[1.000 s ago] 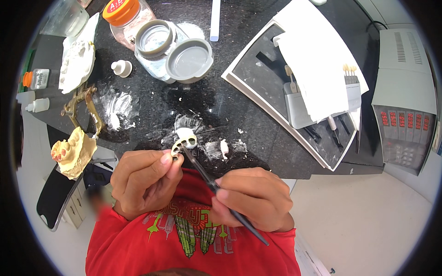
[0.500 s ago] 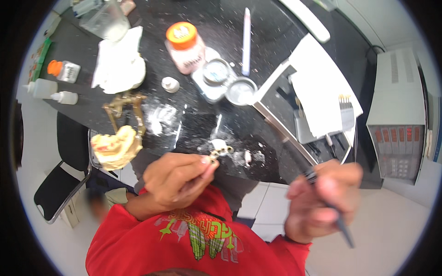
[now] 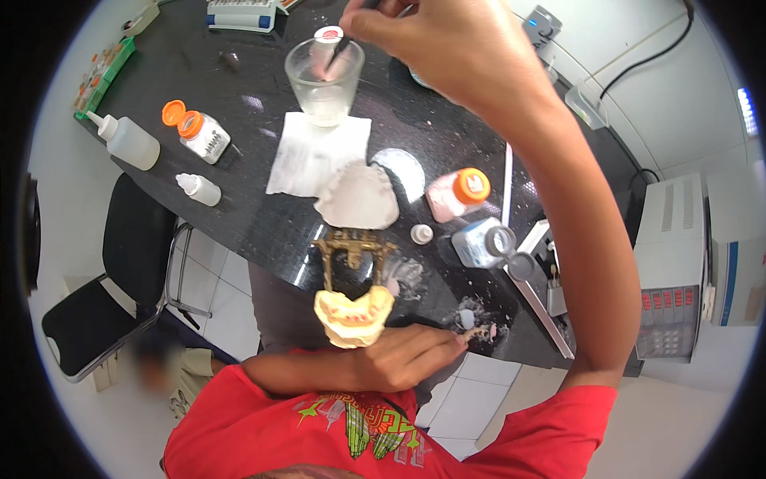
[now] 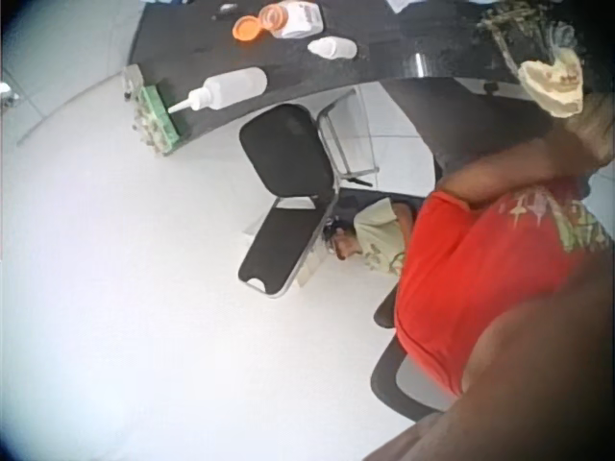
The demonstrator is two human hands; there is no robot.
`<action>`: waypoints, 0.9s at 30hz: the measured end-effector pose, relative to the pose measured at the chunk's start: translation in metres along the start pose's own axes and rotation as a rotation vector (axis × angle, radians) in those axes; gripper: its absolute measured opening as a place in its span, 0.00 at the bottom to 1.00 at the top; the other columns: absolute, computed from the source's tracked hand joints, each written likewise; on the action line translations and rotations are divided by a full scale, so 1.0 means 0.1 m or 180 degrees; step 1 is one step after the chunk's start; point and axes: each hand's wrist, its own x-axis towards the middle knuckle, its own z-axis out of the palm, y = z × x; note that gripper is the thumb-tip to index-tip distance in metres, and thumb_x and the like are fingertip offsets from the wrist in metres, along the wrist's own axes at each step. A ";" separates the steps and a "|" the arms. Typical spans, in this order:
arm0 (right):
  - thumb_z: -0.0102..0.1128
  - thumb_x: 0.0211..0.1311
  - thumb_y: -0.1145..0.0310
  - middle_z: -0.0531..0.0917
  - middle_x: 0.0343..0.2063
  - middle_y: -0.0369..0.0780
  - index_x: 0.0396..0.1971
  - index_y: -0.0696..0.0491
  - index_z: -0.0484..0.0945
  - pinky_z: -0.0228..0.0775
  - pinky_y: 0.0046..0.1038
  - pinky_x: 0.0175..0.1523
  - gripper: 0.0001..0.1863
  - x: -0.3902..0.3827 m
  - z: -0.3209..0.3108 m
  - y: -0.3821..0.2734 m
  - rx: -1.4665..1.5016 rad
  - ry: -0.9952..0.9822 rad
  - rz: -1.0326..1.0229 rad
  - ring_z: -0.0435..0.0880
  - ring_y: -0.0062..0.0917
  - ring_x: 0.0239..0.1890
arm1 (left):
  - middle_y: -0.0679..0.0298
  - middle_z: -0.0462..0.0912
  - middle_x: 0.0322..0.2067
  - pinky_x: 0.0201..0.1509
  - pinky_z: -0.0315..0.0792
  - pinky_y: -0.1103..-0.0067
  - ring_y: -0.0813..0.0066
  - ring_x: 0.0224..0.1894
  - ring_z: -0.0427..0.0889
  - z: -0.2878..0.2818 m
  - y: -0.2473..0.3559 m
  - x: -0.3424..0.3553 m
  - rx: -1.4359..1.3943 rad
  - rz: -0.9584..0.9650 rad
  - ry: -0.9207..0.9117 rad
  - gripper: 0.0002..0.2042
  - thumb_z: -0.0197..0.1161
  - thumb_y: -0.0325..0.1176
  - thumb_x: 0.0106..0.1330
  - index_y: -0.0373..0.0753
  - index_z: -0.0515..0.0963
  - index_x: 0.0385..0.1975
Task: The person applies ceramic paste to a dental bridge using a brush while holding the bridge and a dental model.
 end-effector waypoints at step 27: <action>0.65 0.52 0.77 0.83 0.23 0.35 0.31 0.58 0.81 0.70 0.21 0.29 0.06 -0.53 0.57 0.01 -0.0215 -0.0443 -0.1023 0.80 0.16 0.24 | 0.58 0.80 0.34 0.34 0.78 0.79 0.70 0.30 0.82 0.14 0.02 -0.17 0.0224 -0.0009 0.0214 0.15 0.64 0.21 0.52 0.26 0.80 0.42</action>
